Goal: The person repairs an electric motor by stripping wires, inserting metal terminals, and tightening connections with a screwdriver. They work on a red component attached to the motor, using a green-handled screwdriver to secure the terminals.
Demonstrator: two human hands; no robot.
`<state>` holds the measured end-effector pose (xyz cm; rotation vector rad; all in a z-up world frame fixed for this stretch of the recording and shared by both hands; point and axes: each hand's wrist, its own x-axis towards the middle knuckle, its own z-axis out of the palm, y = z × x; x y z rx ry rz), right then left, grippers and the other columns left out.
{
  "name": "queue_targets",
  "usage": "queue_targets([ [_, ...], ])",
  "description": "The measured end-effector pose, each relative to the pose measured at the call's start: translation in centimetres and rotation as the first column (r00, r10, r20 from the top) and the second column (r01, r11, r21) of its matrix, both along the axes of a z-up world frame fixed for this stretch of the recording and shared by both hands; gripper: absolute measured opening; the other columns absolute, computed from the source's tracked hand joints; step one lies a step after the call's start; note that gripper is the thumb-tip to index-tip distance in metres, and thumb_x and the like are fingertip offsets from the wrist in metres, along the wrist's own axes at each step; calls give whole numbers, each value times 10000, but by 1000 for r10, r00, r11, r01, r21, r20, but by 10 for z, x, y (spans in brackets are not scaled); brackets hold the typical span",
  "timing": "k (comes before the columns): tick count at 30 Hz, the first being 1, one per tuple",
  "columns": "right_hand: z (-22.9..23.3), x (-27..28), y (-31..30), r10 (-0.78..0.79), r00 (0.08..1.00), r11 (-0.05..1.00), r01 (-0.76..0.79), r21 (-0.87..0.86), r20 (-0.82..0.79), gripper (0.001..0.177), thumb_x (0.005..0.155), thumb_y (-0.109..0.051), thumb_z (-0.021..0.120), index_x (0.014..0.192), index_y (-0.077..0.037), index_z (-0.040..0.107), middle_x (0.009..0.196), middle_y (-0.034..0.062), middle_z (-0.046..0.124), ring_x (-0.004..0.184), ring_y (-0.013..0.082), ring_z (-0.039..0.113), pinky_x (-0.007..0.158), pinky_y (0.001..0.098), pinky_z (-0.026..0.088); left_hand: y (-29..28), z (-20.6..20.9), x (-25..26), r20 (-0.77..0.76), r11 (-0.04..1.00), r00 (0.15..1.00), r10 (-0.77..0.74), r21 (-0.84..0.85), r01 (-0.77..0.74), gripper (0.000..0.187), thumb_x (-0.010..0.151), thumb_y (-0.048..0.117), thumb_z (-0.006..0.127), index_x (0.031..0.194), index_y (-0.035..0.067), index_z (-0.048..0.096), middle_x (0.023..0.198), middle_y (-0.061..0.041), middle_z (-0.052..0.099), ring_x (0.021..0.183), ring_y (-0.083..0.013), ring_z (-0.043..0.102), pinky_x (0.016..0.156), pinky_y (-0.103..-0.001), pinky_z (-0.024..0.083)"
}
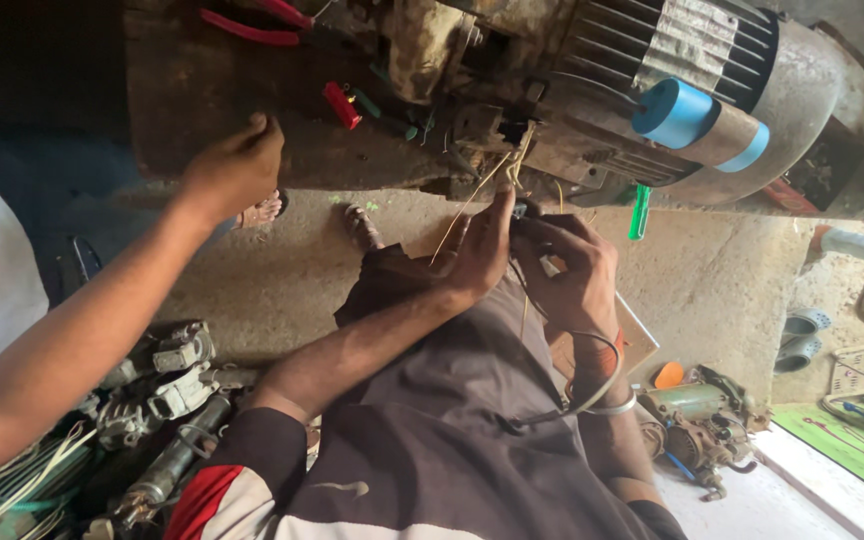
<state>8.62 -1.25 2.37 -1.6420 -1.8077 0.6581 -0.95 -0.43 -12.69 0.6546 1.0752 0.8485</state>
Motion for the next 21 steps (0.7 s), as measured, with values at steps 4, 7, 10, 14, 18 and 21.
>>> queue_targets([
  [4, 0, 2, 2, -103, 988, 994, 107, -29, 116, 119, 894, -133, 825, 946, -34, 785, 867, 117, 752, 722, 257, 753, 653, 337, 574, 2, 19, 4, 13, 995, 999, 47, -94, -46, 634, 1033, 580, 399, 997, 39, 727, 836, -41, 675, 783, -144, 591, 751, -298, 484],
  [7, -1, 6, 2, -12, 984, 989, 38, -144, 176, 105, 931, -107, 795, 978, -13, 790, 867, 151, 728, 729, 289, 727, 657, 360, 558, 0, 19, 3, 67, 993, 998, 8, -120, 0, 649, 1041, 592, 383, 935, 52, 727, 792, -37, 650, 739, -133, 566, 724, -286, 468],
  [10, -4, 10, 0, 64, 997, 991, -60, -124, 31, 160, 888, -61, 743, 1037, -6, 763, 991, 138, 747, 789, 262, 757, 660, 325, 595, -2, 14, 0, 62, 996, 998, -31, -78, 36, 693, 1083, 611, 364, 871, 32, 679, 765, -50, 593, 717, -139, 509, 700, -304, 447],
  [14, -6, 8, -3, 78, 996, 997, -78, -10, 52, 180, 889, -3, 716, 1063, -18, 760, 1048, 128, 745, 841, 263, 764, 742, 337, 602, -1, 13, 0, 21, 992, 999, -46, -115, 48, 733, 1054, 643, 354, 856, 6, 656, 788, -65, 612, 748, -154, 531, 715, -332, 463],
  [18, -1, 7, -1, 175, 982, 982, -179, 55, 73, 184, 861, -3, 744, 1039, -43, 770, 1096, 136, 745, 921, 285, 761, 816, 332, 601, 2, 16, -3, -159, 998, 987, -37, -52, 29, 741, 997, 690, 331, 1034, 37, 682, 919, -45, 669, 889, -142, 609, 838, -314, 448],
  [21, 0, 4, -1, 32, 999, 998, -31, -51, 31, 165, 877, -51, 768, 1039, -20, 765, 1011, 132, 750, 815, 253, 767, 714, 300, 593, 1, 16, -2, -129, 990, 990, -53, -134, 35, 801, 986, 707, 351, 997, -12, 706, 875, -58, 678, 855, -166, 619, 827, -323, 471],
])
